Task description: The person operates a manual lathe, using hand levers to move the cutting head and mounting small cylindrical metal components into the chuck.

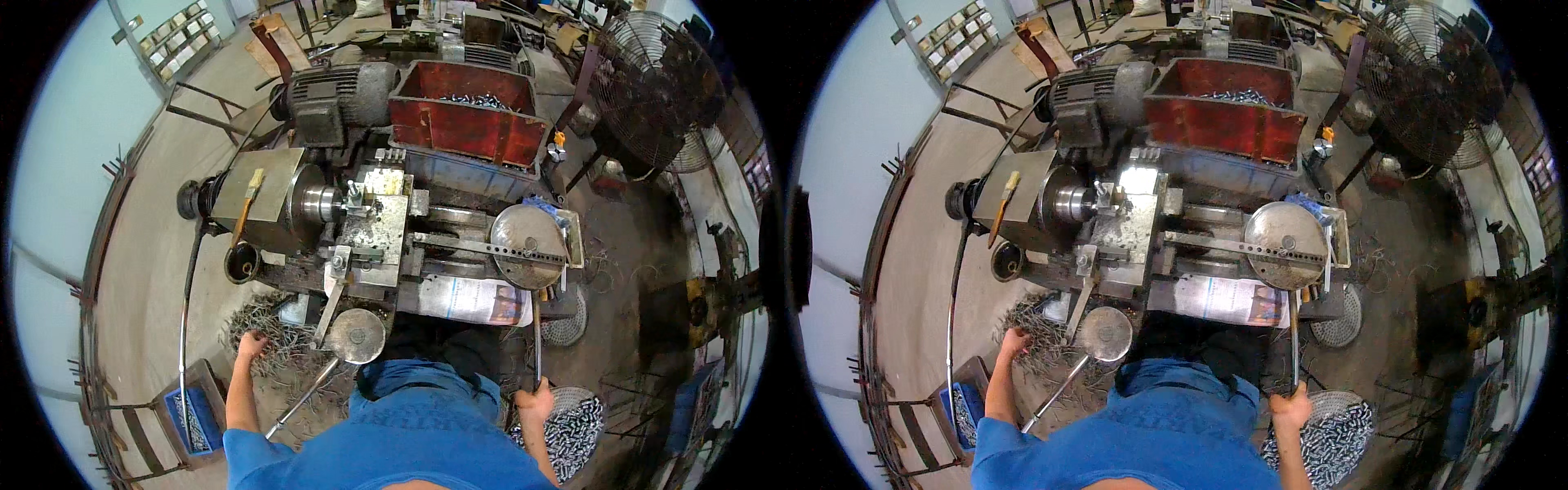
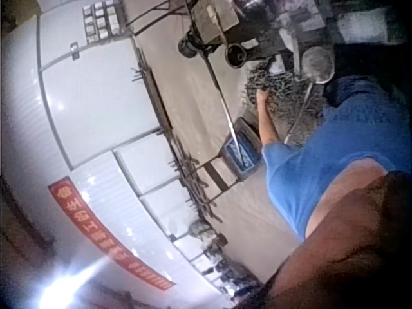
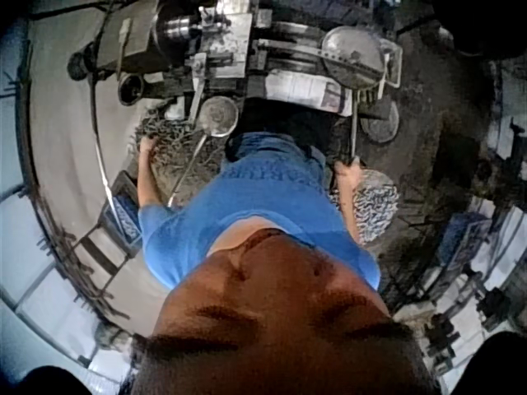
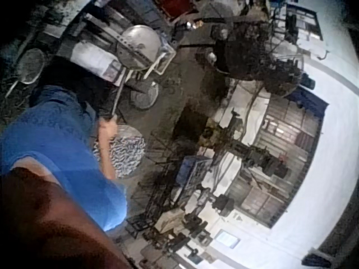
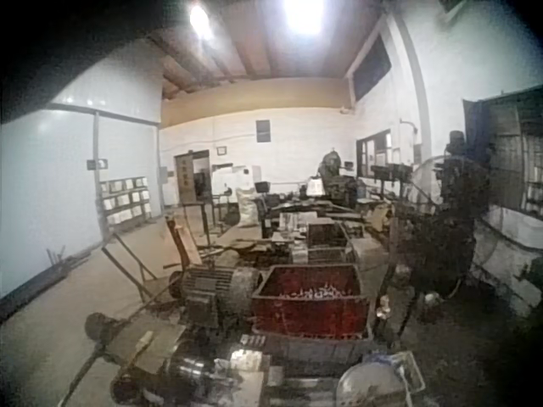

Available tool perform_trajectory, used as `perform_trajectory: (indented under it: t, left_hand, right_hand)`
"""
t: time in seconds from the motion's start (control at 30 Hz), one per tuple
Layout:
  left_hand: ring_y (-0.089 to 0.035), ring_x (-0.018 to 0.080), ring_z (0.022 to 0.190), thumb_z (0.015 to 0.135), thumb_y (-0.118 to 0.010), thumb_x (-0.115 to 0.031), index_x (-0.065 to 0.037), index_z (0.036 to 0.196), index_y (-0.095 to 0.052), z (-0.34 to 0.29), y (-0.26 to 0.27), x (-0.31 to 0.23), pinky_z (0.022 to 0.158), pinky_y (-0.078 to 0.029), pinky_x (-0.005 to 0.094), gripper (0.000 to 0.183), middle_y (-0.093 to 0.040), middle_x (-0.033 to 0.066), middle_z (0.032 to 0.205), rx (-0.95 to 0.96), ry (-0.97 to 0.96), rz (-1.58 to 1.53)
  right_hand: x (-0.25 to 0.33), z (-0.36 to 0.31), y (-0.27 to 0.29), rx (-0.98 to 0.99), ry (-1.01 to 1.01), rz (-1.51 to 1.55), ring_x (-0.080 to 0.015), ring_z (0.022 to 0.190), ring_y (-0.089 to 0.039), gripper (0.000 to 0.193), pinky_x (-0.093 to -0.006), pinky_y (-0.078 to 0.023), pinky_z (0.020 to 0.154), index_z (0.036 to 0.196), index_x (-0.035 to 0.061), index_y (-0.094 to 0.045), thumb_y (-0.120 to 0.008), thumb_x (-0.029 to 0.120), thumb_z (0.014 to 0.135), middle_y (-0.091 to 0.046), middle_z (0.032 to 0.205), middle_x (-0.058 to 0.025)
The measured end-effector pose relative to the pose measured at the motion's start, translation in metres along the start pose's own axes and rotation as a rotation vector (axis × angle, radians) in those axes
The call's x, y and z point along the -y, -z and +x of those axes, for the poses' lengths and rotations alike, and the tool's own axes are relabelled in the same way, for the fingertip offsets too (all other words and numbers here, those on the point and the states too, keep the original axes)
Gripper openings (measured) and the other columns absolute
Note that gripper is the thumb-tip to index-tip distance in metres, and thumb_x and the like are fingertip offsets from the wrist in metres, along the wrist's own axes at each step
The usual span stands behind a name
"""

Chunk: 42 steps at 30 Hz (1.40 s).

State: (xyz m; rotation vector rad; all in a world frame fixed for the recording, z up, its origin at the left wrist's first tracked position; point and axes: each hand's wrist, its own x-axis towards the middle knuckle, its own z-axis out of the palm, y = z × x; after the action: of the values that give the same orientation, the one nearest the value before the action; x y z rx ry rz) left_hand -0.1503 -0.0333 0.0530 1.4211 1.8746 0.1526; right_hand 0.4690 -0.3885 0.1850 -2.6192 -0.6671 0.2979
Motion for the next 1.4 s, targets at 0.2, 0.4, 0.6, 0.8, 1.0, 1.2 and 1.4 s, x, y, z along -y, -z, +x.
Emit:
perform_trajectory:
  t: [0.2, 0.4, 0.6, 0.8, 1.0, 1.2, 1.4]
  left_hand:
    - [-0.065, 0.0273, 0.065, 0.075, -0.064, -0.022, 0.002, 0.1, -0.061, 0.006, 0.004, -0.059, 0.062, -0.05, 0.0392, 0.035, -0.065, 0.0183, 0.076, -0.138, -0.173, 0.243]
    - [-0.063, 0.0347, 0.082, 0.078, -0.06, -0.043, -0.007, 0.097, -0.065, 0.019, -0.01, -0.116, 0.071, -0.05, 0.0443, 0.041, -0.065, 0.0192, 0.086, -0.168, -0.524, 0.59]
    - [-0.064, 0.0361, 0.07, 0.08, -0.055, -0.051, -0.001, 0.078, -0.064, 0.034, -0.111, -0.106, 0.063, -0.05, 0.0453, 0.051, -0.064, 0.0195, 0.074, -0.583, -0.142, 0.397]
    - [-0.066, 0.0296, 0.082, 0.077, -0.06, -0.046, -0.007, 0.09, -0.061, 0.041, -0.056, -0.089, 0.067, -0.052, 0.0426, 0.041, -0.066, 0.015, 0.086, -0.116, -0.305, 0.855]
    - [-0.063, 0.0328, 0.09, 0.078, -0.06, -0.046, -0.013, 0.098, -0.065, 0.036, -0.037, -0.1, 0.075, -0.05, 0.0441, 0.038, -0.066, 0.015, 0.094, -0.017, -0.246, 0.739]
    - [-0.064, 0.0309, 0.082, 0.082, -0.06, -0.036, -0.011, 0.106, -0.063, -0.038, 0.106, -0.14, 0.069, -0.05, 0.04, 0.034, -0.066, 0.0153, 0.088, -0.401, -0.36, 0.232]
    - [-0.064, 0.0334, 0.072, 0.084, -0.054, -0.046, -0.008, 0.092, -0.063, -0.089, 0.19, -0.052, 0.062, -0.048, 0.0421, 0.04, -0.064, 0.0164, 0.073, -0.679, 0.02, 0.167]
  right_hand:
    - [-0.065, 0.057, 0.01, -0.111, 0.179, -0.295, -0.0409, 0.065, -0.058, 0.038, -0.0516, -0.046, 0.061, 0.091, 0.0026, -0.056, -0.061, 0.023, 0.06, -0.058, 0.069, -0.0218]
    - [-0.081, 0.203, 0.061, -0.219, 0.162, -0.663, -0.0333, 0.089, -0.058, 0.055, -0.0416, -0.046, 0.078, 0.114, 0.0044, -0.058, -0.062, 0.016, 0.06, -0.06, 0.098, -0.016]
    - [-0.031, 0.191, 0.053, -0.453, 0.458, -0.418, -0.0335, 0.098, -0.054, 0.056, -0.0432, -0.039, 0.088, 0.109, 0.0011, -0.06, -0.057, 0.016, 0.056, -0.059, 0.108, -0.0162]
    - [0.085, 0.171, 0.056, -0.297, 0.688, -0.029, -0.0348, 0.095, -0.056, 0.045, -0.0416, -0.043, 0.085, 0.1, -0.0002, -0.064, -0.06, 0.015, 0.057, -0.062, 0.099, -0.0175]
    - [0.3, 0.128, 0.036, -0.048, 1.343, 0.257, -0.033, 0.088, -0.056, 0.042, -0.0403, -0.046, 0.077, 0.095, 0.0025, -0.063, -0.065, 0.018, 0.056, -0.062, 0.095, -0.015]
    - [0.446, 0.09, -0.046, -0.039, 1.767, -0.073, -0.0267, 0.083, -0.054, 0.024, -0.0371, -0.043, 0.078, 0.074, 0.0049, -0.067, -0.063, 0.018, 0.055, -0.063, 0.087, -0.0104]
    - [0.482, 0.074, -0.074, 0.219, 1.623, -0.461, -0.0262, 0.089, -0.058, 0.016, -0.0337, -0.042, 0.081, 0.071, 0.0086, -0.069, -0.062, 0.019, 0.061, -0.067, 0.082, -0.0118]
